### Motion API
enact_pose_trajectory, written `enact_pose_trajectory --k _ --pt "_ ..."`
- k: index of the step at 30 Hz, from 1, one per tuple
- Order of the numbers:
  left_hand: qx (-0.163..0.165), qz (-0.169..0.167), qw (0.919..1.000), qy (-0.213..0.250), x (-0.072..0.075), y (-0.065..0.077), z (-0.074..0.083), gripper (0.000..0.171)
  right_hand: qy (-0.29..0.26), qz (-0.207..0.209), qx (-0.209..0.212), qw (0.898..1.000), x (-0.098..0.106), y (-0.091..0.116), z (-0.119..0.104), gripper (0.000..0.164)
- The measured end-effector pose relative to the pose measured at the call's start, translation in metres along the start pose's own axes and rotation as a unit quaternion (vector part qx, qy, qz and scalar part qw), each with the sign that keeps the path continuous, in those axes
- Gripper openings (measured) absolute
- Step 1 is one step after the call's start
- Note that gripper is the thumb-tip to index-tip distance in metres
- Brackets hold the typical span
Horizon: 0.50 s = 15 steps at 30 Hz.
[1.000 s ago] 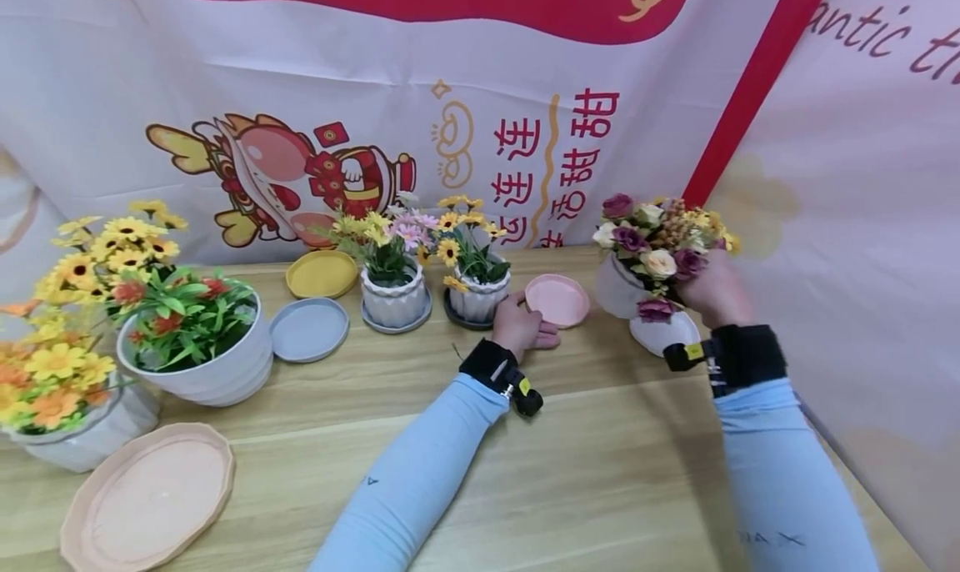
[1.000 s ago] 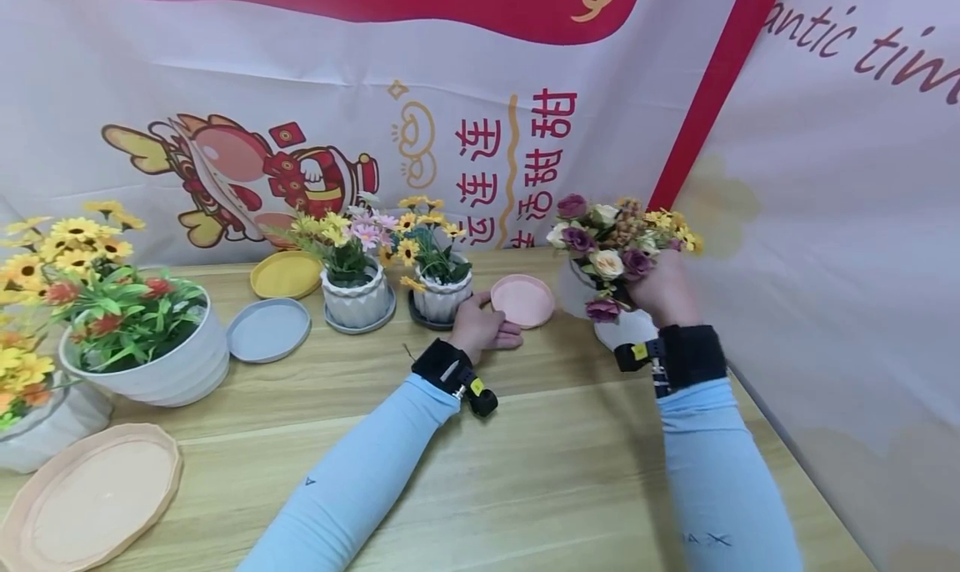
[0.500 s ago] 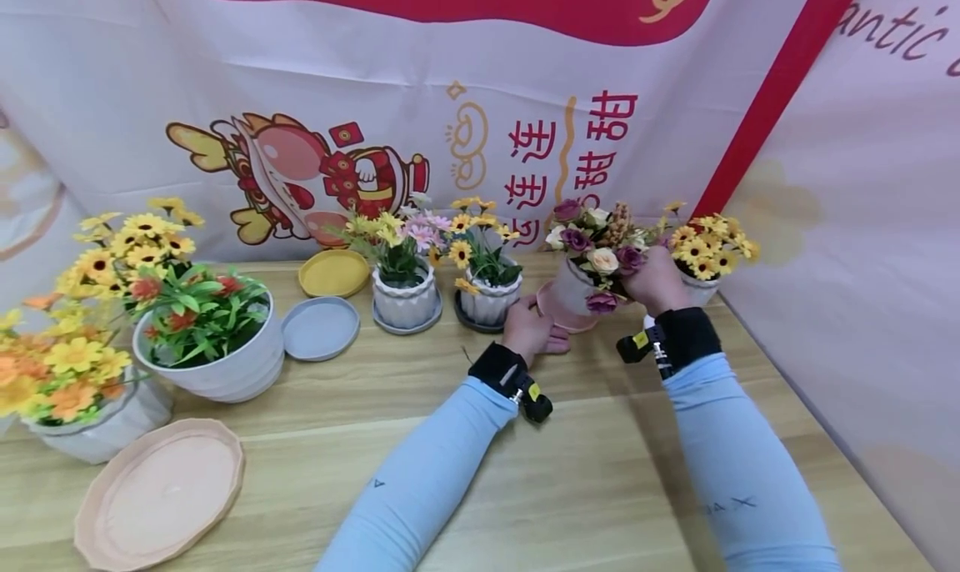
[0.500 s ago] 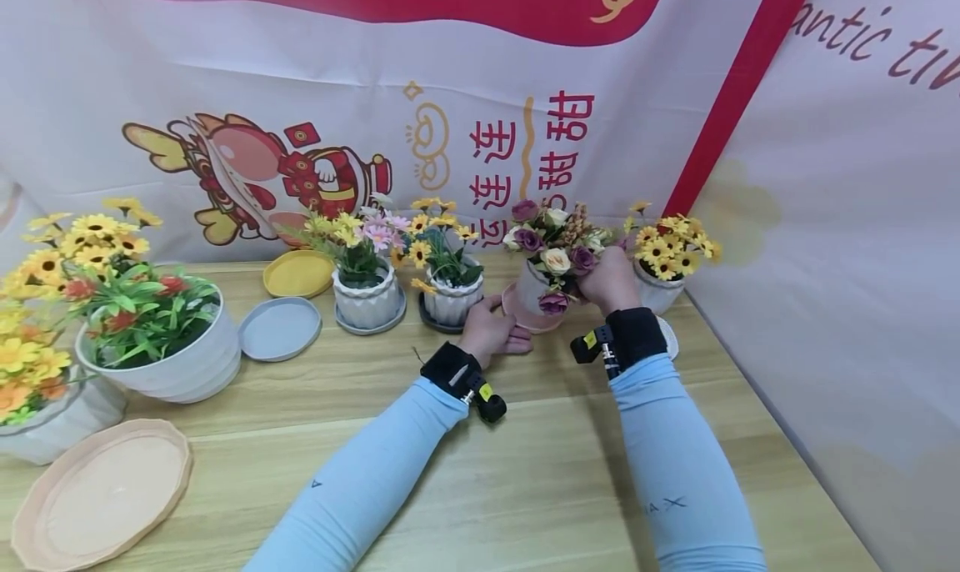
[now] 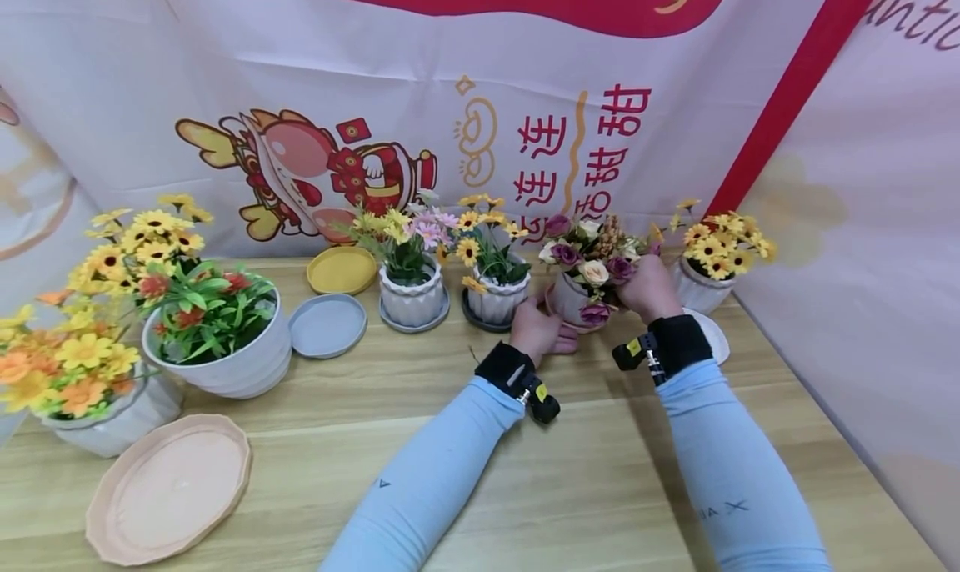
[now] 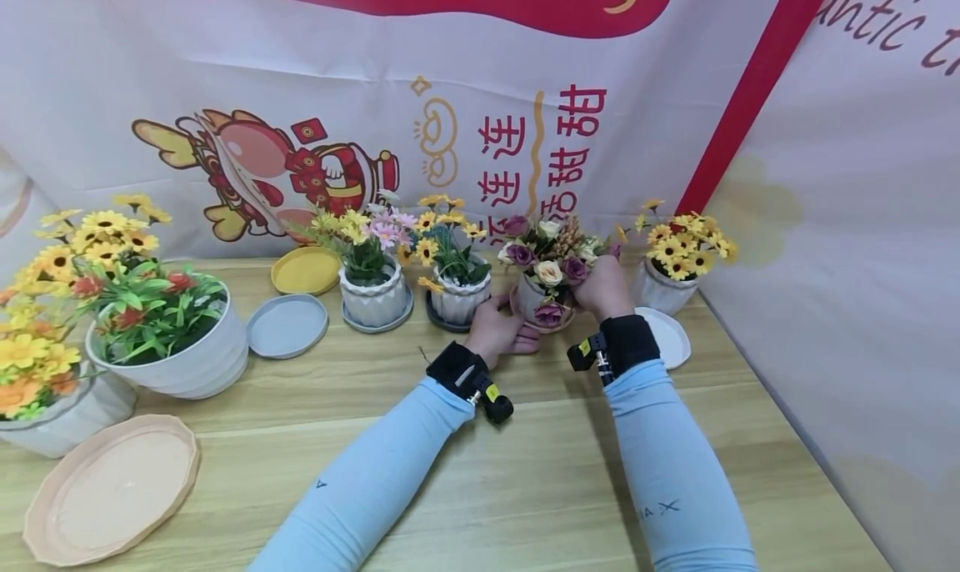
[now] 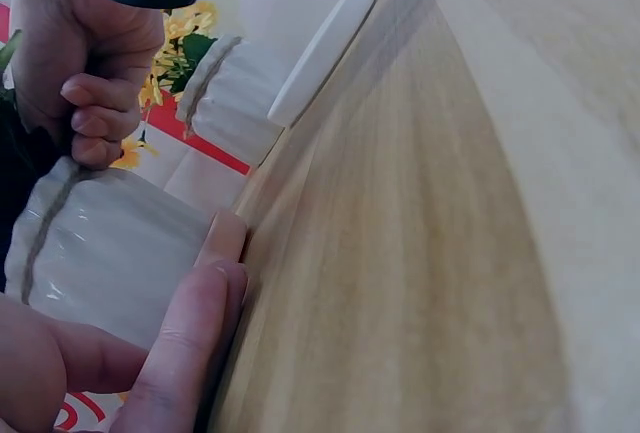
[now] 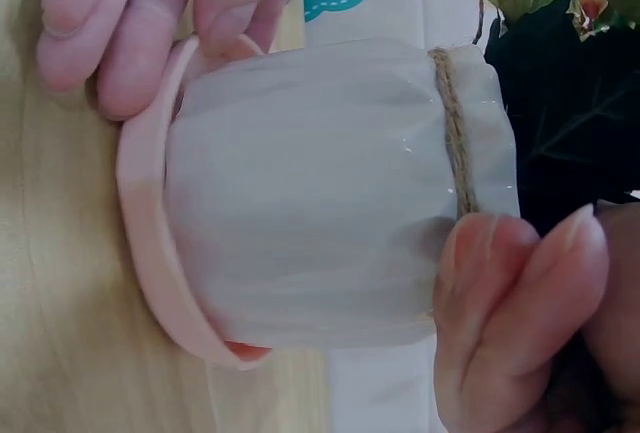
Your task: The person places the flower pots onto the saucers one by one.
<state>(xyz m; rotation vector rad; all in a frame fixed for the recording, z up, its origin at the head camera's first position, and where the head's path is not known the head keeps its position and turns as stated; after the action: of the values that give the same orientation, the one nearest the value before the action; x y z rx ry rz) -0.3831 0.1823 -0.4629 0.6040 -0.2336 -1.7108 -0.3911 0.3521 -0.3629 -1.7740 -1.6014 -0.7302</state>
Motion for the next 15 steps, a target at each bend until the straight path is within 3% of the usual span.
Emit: enact_pose_trajectory --k 7,15 --pt "0.005 -0.009 0.9999 0.005 -0.0012 -0.0056 -0.0015 0.059 -0.001 0.002 -0.01 1.0 -0.0006 0.002 0.0048 0.02" --pt "0.014 -0.013 0.9998 0.007 -0.0006 -0.0055 -0.0032 0.062 -0.01 0.008 -0.014 1.0 -0.0069 0.0016 0.0105 0.042"
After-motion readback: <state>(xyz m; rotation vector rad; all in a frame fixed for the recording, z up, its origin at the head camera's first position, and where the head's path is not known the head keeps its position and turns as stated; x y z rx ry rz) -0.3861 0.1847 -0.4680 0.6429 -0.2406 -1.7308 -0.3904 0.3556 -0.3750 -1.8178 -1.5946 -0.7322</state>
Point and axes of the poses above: each hand's wrist, its own y-axis away from the middle knuckle, its own x-axis out of the back of the hand, z = x × y, the point moved 8 cm from there along -y, towards the middle knuckle, and after that the axes turned 9 degrees about x, right-handed, at the moved point
